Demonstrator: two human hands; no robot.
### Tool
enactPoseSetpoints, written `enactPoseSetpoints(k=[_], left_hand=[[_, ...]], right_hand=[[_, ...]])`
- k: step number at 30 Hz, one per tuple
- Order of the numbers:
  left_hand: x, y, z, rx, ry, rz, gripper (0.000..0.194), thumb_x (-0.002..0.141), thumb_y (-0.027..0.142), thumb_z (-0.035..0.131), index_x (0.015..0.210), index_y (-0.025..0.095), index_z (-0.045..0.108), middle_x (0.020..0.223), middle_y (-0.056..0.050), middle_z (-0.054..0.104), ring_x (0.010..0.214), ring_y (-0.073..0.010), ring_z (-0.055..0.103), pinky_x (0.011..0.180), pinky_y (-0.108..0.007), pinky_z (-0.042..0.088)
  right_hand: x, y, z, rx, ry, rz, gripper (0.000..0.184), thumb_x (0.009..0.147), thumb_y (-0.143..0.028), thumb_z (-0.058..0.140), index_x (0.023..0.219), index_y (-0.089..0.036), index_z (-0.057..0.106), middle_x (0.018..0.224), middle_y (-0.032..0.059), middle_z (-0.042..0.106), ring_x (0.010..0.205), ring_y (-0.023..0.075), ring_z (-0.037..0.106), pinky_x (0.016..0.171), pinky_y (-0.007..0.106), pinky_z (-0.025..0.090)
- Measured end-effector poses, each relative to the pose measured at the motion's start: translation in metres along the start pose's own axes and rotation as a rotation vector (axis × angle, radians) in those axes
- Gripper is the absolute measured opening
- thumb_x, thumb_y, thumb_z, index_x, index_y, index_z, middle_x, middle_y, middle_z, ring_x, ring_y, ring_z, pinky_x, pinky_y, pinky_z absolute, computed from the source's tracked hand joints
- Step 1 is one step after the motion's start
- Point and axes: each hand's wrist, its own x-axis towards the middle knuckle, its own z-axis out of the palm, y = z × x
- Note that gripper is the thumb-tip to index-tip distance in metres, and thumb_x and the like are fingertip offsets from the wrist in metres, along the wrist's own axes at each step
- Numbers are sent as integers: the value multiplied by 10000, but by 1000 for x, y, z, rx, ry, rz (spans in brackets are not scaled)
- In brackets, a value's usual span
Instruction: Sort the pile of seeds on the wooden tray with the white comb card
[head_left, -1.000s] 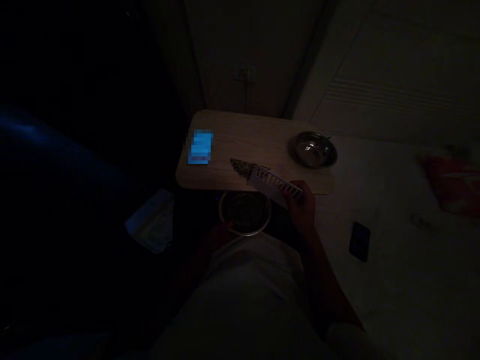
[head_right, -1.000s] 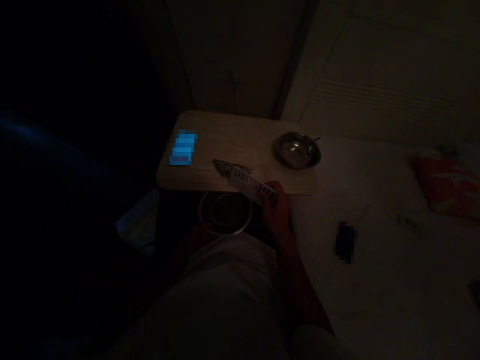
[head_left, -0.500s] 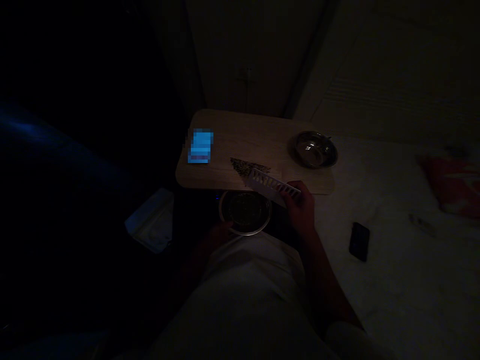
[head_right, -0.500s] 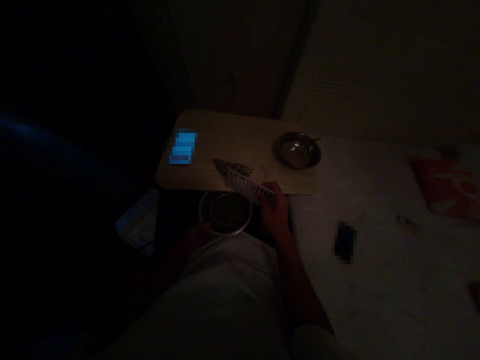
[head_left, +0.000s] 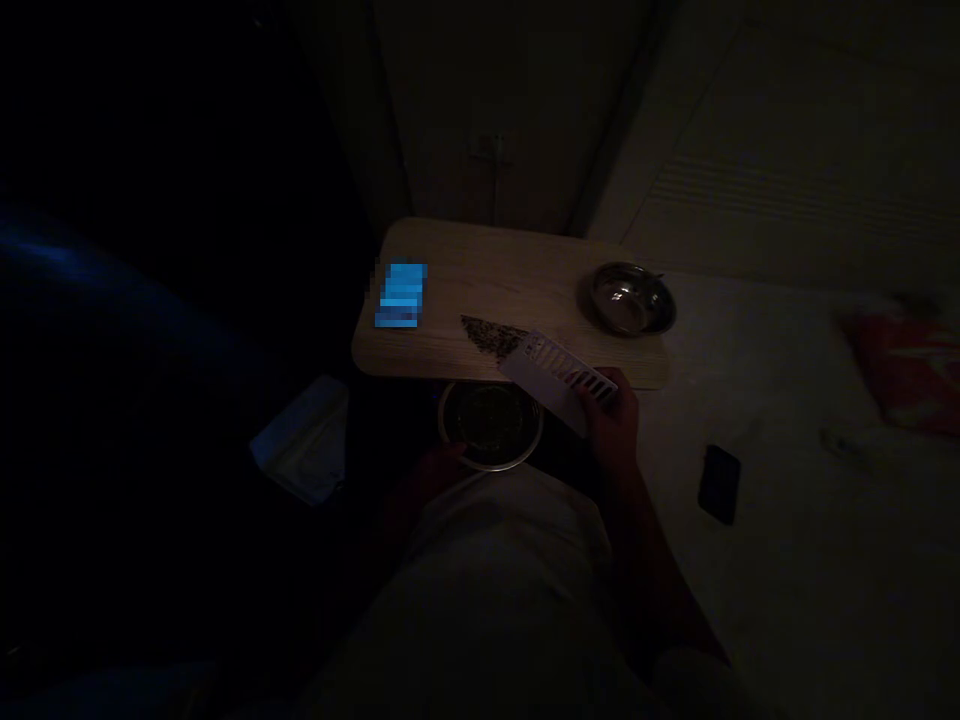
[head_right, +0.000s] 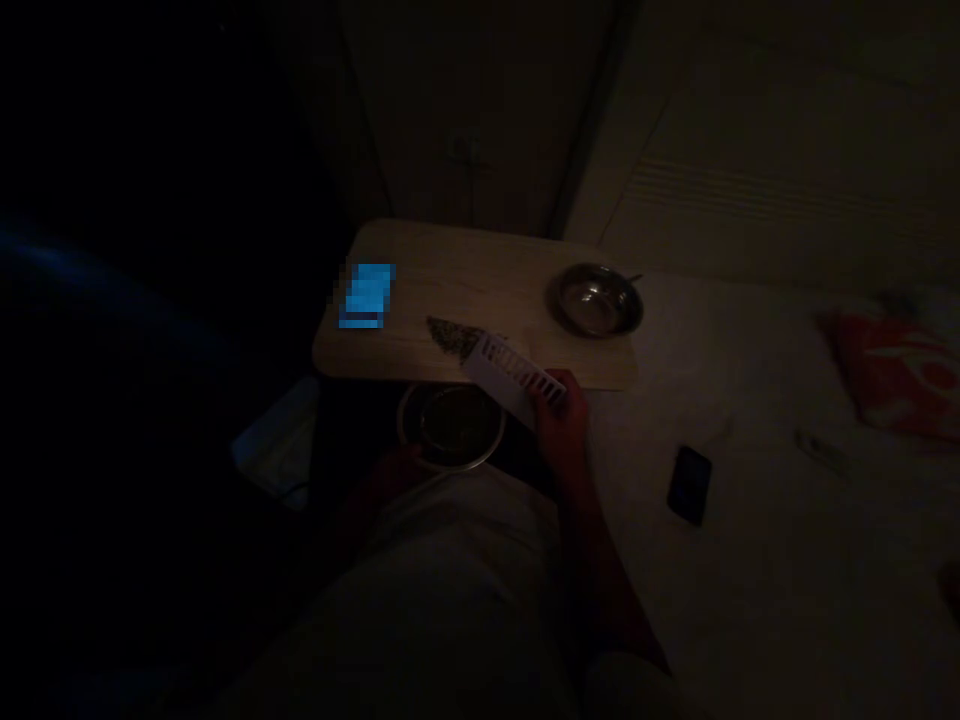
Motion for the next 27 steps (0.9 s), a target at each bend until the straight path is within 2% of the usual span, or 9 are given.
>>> enactPoseSetpoints(k=[5,8,12,15,20,24,27], left_hand=[[1,-7,-6,-12,-10,-9,295,678,377,790,900,186,757,984,-102,792,1192,-394,635,1074,-513,434],[5,-10,-10,-27,7,54,260,667,341,797,881,201,750,957,-86,794,1194,-395,634,1070,-499,438],[10,-9,-14,-20,-32,7,276,682,330,781,923,202,743,947,-101,792,1214,-383,624,1073,-507,435],[10,-7,-12,-28,-16,-39,280,667,344,797,894,189,743,933,-104,791,1192,-377,638,1071,-502,443],[8,-6,-5,-79,18,-46,265,656,305,804,880,179,739,915,-107,789,1202,-392,630,1070,-496,443],[9,-8,-7,-76,50,-46,243,651,294,805,860,188,740,941,-103,790,1207,-391,626,1069,-489,441],[6,-6,-6,-73,34,-80,252,648,315,808,849,176,749,939,-106,791,1187,-393,638,1057,-490,451]], right_hand=[[-4,2,7,-22,-3,25,170,824,-327,676,936,-222,603,810,-16,643,708,137,560,672,256,444],[-2,3,9,-21,37,27,163,816,-315,670,920,-212,599,796,-16,635,711,137,561,669,253,443],[4,5,6,-14,130,16,159,809,-307,665,899,-200,590,823,-3,643,752,143,581,707,263,455],[7,4,4,18,162,10,167,812,-308,660,910,-200,578,848,6,655,768,147,591,733,276,467],[8,-3,7,-8,151,-15,171,814,-319,665,901,-202,576,830,10,655,756,149,584,712,271,466],[6,-4,8,-33,92,-7,166,819,-319,663,908,-205,582,800,-6,645,720,140,572,689,260,452],[6,-2,7,-50,67,-13,168,822,-322,667,920,-208,591,808,-9,647,713,138,569,690,259,449]])
